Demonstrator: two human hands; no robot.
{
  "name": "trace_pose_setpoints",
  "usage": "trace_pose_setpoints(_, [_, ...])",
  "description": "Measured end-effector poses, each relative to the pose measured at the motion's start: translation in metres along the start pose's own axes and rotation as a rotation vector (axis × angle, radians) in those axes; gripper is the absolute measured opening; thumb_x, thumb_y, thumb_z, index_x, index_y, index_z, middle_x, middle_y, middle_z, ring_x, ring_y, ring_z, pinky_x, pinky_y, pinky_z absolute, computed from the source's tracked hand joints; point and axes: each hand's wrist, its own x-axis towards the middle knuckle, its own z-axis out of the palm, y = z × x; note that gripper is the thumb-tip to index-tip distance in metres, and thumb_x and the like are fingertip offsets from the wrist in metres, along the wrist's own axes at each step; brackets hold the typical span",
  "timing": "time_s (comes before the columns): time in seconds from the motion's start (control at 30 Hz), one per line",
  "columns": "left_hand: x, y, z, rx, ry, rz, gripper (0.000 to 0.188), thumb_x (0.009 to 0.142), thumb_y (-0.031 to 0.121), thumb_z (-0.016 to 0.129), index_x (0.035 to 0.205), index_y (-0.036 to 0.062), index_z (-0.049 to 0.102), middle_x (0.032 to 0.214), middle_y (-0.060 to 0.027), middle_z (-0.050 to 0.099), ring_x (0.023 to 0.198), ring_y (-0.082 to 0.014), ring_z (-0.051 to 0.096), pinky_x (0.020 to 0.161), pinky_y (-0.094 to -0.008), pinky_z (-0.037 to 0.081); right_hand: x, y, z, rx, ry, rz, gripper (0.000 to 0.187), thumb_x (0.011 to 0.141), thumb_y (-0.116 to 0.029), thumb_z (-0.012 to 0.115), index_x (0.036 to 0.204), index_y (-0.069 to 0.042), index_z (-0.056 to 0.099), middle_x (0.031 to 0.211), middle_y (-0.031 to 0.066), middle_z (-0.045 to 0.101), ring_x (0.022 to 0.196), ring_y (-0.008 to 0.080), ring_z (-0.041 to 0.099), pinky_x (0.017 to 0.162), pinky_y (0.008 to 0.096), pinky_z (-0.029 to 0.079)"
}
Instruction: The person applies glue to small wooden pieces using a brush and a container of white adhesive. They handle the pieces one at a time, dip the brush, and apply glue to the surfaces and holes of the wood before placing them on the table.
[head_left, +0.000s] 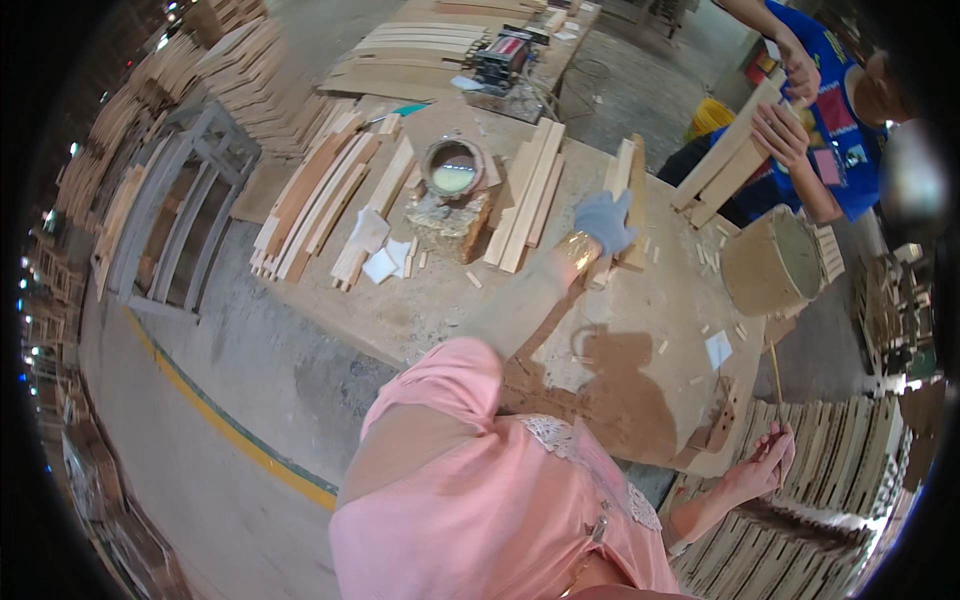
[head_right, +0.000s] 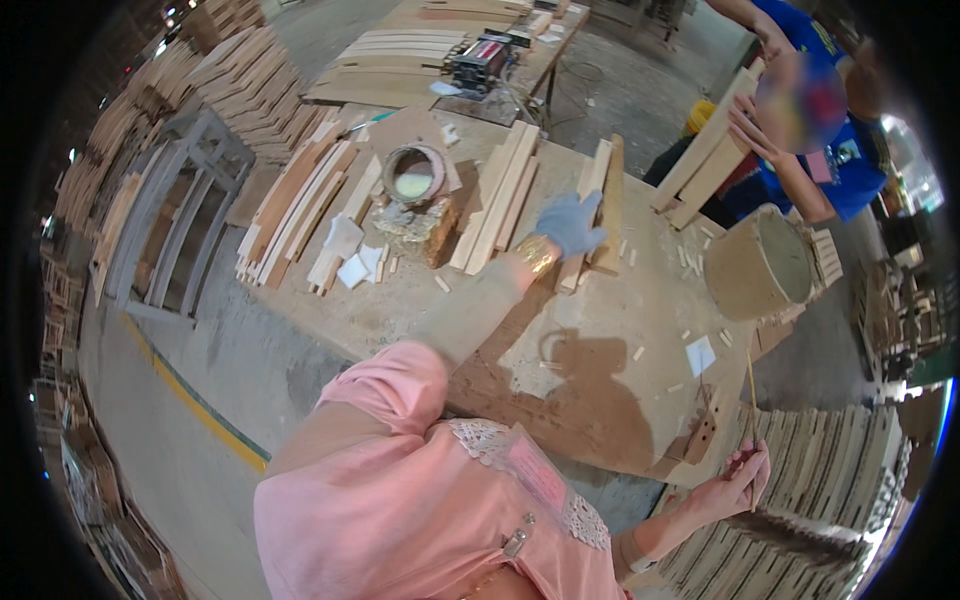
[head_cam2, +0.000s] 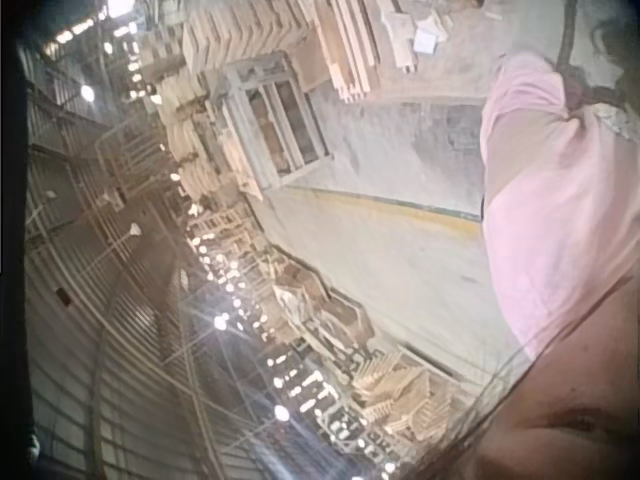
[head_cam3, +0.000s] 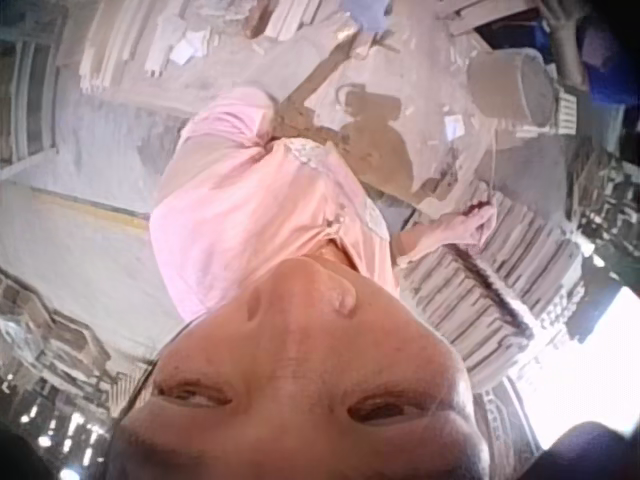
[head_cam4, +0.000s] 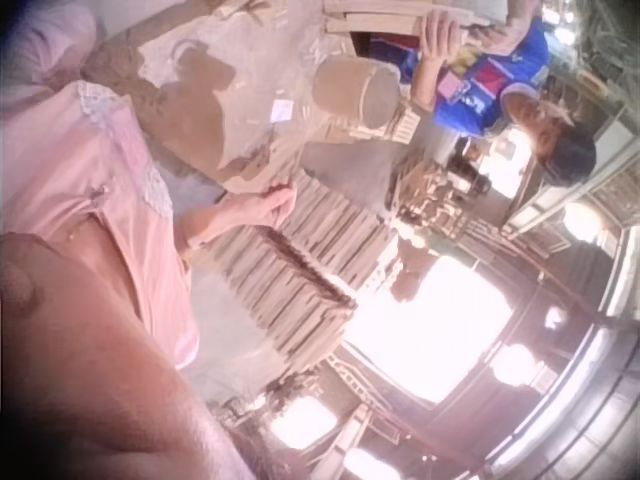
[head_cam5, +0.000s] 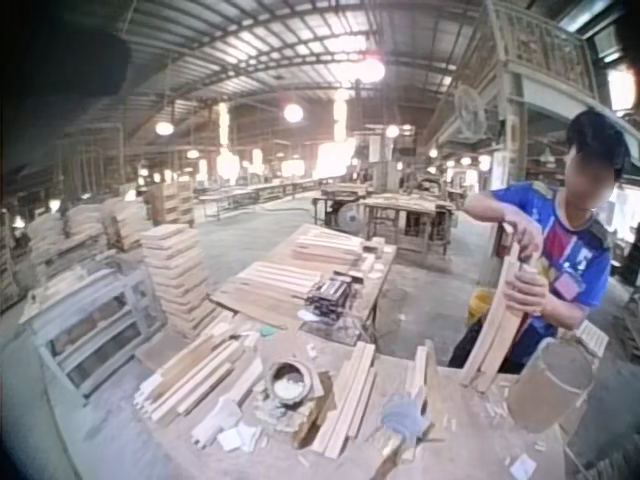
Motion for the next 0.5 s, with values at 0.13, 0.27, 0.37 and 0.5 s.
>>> trace_pose_setpoints(0.13, [-0.101,-0.025,-0.085,-0.555,-0.336,0.272,0.054,0.083,0.034,0.057,0.127,0.0038,0.044,0.107,-0.0120,0.058,0.100,-0.0182,0.054,0.085,-0.0309,0.043,0.002,0.008,0.028,0.082,-0.105,-0.001,0.023,0.090,-0.016,0.051,0.101,0.003,0.057,0.081,0.0065,0.061,0.064,0.0073,0.047,0.059,0.0197,0.038])
trace_pose_setpoints(0.27, [-0.185,-0.104,-0.162,-0.801,-0.110,0.005,0.043,0.085,0.022,0.058,0.122,0.0026,0.049,0.099,-0.0057,0.060,0.089,-0.0112,0.055,0.076,-0.0241,0.045,-0.012,0.000,0.080,0.228,-0.205,0.063,0.024,0.090,-0.016,0.051,0.101,0.005,0.056,0.081,0.0070,0.060,0.064,0.0076,0.046,0.058,0.0199,0.039])
trace_pose_setpoints(0.37, [-0.219,-0.171,-0.206,-0.648,0.397,-0.226,0.043,0.081,0.025,0.061,0.115,-0.0009,0.053,0.097,-0.0091,0.061,0.089,-0.0131,0.056,0.079,-0.0255,0.045,-0.035,-0.009,0.119,0.311,-0.235,0.056,0.024,0.092,-0.015,0.047,0.102,0.005,0.055,0.082,0.0077,0.061,0.064,0.0080,0.046,0.058,0.0201,0.039])
trace_pose_setpoints(0.5, [-0.230,-0.269,-0.221,-0.378,0.679,-0.438,0.050,0.076,0.031,0.063,0.112,-0.0020,0.054,0.098,-0.0173,0.061,0.089,-0.0227,0.059,0.079,-0.0314,0.045,-0.080,-0.033,0.154,0.222,-0.271,-0.056,0.026,0.094,-0.016,0.042,0.103,0.004,0.055,0.083,0.0075,0.062,0.063,0.0079,0.047,0.058,0.0201,0.039])
